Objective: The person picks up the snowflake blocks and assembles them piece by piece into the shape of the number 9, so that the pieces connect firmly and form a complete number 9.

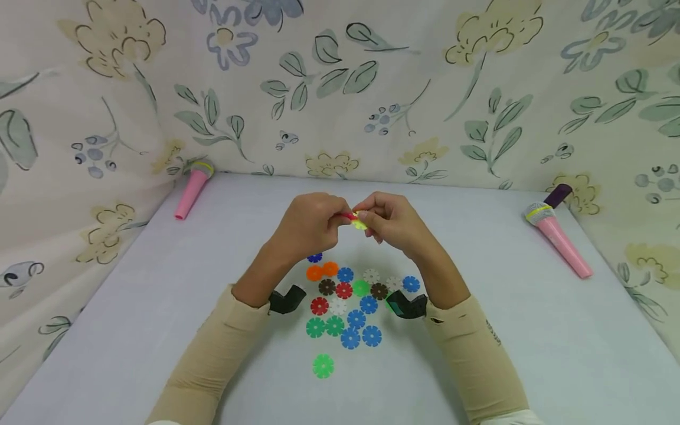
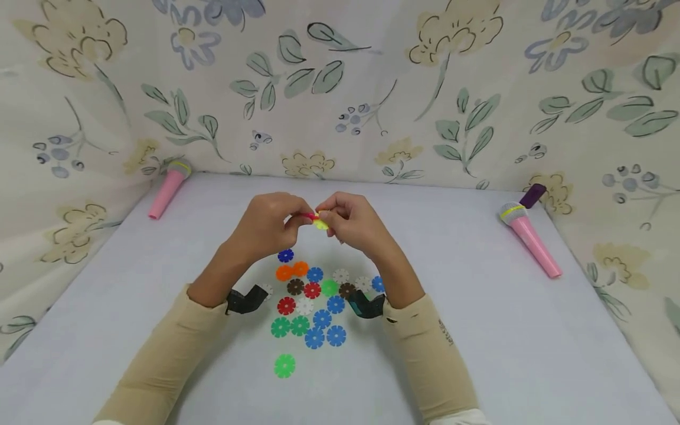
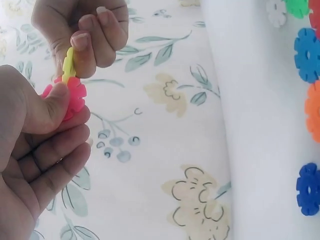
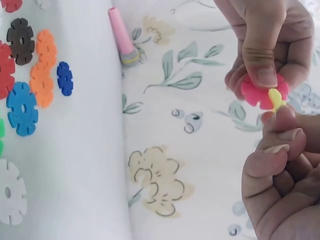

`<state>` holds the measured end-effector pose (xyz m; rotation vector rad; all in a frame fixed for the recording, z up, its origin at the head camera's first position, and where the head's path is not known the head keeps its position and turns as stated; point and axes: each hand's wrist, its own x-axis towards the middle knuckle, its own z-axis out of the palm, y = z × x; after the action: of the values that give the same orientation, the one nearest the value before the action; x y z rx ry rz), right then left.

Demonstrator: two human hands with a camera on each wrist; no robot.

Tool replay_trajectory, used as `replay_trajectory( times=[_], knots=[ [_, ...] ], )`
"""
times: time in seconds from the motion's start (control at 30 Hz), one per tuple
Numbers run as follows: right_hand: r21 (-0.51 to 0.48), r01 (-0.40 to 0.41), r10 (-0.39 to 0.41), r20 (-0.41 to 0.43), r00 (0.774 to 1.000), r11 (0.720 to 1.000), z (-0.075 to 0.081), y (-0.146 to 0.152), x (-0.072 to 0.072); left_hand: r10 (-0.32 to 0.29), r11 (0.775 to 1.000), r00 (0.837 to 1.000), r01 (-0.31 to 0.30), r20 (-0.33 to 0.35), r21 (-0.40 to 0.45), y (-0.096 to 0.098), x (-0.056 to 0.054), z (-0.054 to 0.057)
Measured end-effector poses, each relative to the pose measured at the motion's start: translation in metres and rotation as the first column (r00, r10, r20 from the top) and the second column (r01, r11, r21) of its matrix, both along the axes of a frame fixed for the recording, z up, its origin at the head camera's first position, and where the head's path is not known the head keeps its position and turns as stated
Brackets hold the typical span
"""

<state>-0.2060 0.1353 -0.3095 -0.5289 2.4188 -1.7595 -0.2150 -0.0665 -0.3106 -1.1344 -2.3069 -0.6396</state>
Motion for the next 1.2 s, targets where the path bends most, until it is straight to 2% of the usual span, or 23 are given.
replay_trajectory(
  times=[0.2, 0.5, 0.67, 0.77, 0.87, 0.93, 0.97, 1.03, 1.1, 1.2],
  knots=[
    [0.02, 0.01, -0.011, 0.005, 1.0, 1.0, -0.002, 0.0, -0.002, 0.005, 1.0, 0.994, -0.002, 0.112, -0.027, -0.005, -0.005, 0.0],
    [0.005, -0.019, 0.019, 0.022, 1.0, 1.0, -0.001, 0.003, -0.006, -0.018, 1.0, 0.963, 0.02, 0.267, -0.005, -0.012, -0.012, -0.001],
    [-0.017, -0.024, 0.024, 0.028, 0.999, 1.0, -0.005, 0.004, -0.008, -0.029, 1.0, 0.952, 0.026, 0.305, 0.014, -0.016, -0.013, -0.001],
    [-0.02, -0.018, 0.018, 0.027, 0.999, 1.0, -0.011, 0.002, -0.011, -0.021, 1.0, 0.951, 0.015, 0.307, 0.022, -0.021, -0.013, 0.002],
    [0.102, -0.047, 0.046, 0.011, 0.999, 0.994, -0.02, -0.004, -0.014, -0.014, 0.999, 0.954, 0.003, 0.299, 0.036, -0.028, -0.015, 0.005],
    [0.256, -0.101, 0.102, 0.011, 0.995, 0.961, -0.027, -0.013, -0.016, -0.015, 0.999, 0.957, 0.0, 0.29, 0.053, -0.033, -0.016, 0.007],
    [0.34, -0.138, 0.141, 0.015, 0.99, 0.93, -0.03, -0.019, -0.018, -0.018, 0.998, 0.958, 0.001, 0.285, 0.062, -0.036, -0.017, 0.007],
    [0.494, -0.199, 0.212, 0.03, 0.977, 0.846, -0.035, -0.032, -0.021, -0.03, 0.997, 0.961, 0.008, 0.276, 0.078, -0.039, -0.018, 0.009],
    [0.605, -0.24, 0.258, 0.06, 0.964, 0.759, -0.04, -0.045, -0.026, -0.043, 0.995, 0.962, 0.018, 0.268, 0.094, -0.041, -0.019, 0.01],
    [0.716, -0.259, 0.274, 0.098, 0.957, 0.648, -0.046, -0.062, -0.033, -0.064, 0.993, 0.96, 0.035, 0.272, 0.109, -0.04, -0.018, 0.01]
  ],
)
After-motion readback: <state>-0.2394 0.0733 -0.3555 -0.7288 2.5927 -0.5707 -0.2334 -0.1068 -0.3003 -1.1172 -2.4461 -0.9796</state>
